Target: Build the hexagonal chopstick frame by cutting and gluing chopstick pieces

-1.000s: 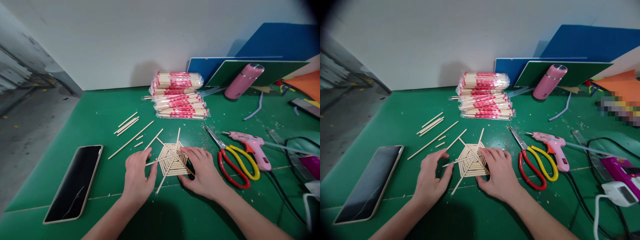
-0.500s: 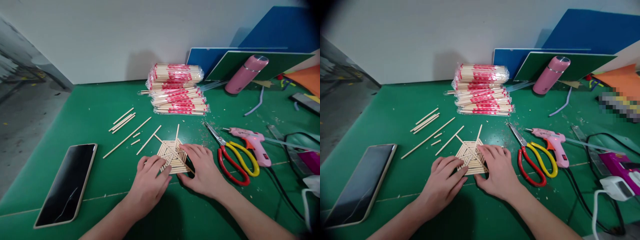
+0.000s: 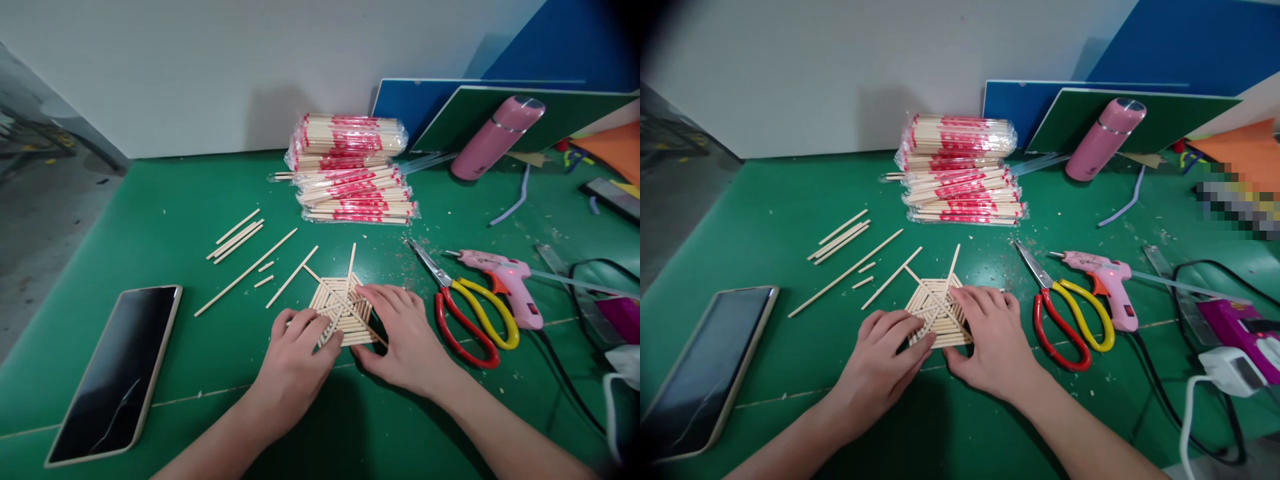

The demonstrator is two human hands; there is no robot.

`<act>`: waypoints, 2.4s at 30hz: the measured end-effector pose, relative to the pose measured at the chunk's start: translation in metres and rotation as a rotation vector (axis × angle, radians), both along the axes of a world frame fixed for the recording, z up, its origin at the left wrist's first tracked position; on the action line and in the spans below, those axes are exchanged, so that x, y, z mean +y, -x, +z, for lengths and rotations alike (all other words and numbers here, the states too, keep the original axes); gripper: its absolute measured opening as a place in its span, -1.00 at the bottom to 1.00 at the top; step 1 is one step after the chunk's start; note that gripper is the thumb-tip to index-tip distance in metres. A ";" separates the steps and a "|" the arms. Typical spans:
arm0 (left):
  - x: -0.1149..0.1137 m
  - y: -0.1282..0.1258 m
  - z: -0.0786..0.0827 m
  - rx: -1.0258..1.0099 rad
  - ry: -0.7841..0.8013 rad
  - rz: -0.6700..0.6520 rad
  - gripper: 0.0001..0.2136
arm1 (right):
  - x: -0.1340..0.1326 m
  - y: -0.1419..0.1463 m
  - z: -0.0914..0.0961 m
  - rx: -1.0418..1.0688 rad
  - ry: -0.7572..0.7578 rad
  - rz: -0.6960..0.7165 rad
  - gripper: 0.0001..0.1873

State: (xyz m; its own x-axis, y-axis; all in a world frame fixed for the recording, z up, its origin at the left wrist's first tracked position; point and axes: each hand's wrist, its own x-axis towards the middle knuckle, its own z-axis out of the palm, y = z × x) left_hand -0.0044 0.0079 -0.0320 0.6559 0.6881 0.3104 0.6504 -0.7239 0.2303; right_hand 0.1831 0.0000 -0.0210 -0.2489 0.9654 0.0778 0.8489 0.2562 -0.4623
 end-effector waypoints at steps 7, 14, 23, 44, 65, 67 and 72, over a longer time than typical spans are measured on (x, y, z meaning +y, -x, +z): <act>0.000 -0.001 -0.002 -0.028 0.014 0.015 -0.80 | 0.000 0.000 0.000 -0.018 0.007 -0.006 -0.40; 0.000 -0.003 0.002 -0.007 -0.030 0.014 -0.81 | 0.000 0.001 -0.001 -0.039 -0.005 -0.010 -0.39; 0.000 -0.003 0.001 0.023 0.009 0.032 -0.85 | -0.002 0.001 -0.001 -0.017 -0.023 -0.003 -0.39; -0.009 0.006 0.010 -0.018 0.050 0.090 -0.86 | -0.025 -0.018 -0.004 0.081 0.003 -0.080 -0.77; -0.012 0.002 -0.005 -0.010 0.050 0.042 -0.85 | -0.021 -0.017 -0.006 0.100 0.052 -0.048 -0.95; -0.012 0.002 -0.006 -0.002 0.065 0.027 -0.85 | -0.020 -0.016 -0.005 0.103 0.048 -0.049 -0.95; -0.011 0.002 -0.006 -0.008 0.076 0.014 -0.85 | -0.020 -0.015 -0.004 0.112 0.051 -0.054 -0.95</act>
State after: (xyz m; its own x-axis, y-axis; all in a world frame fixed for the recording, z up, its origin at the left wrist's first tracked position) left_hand -0.0060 -0.0027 -0.0378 0.6442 0.7188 0.2616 0.6581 -0.6951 0.2893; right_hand 0.1984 -0.0197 -0.0253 -0.1885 0.9806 0.0529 0.8031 0.1850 -0.5664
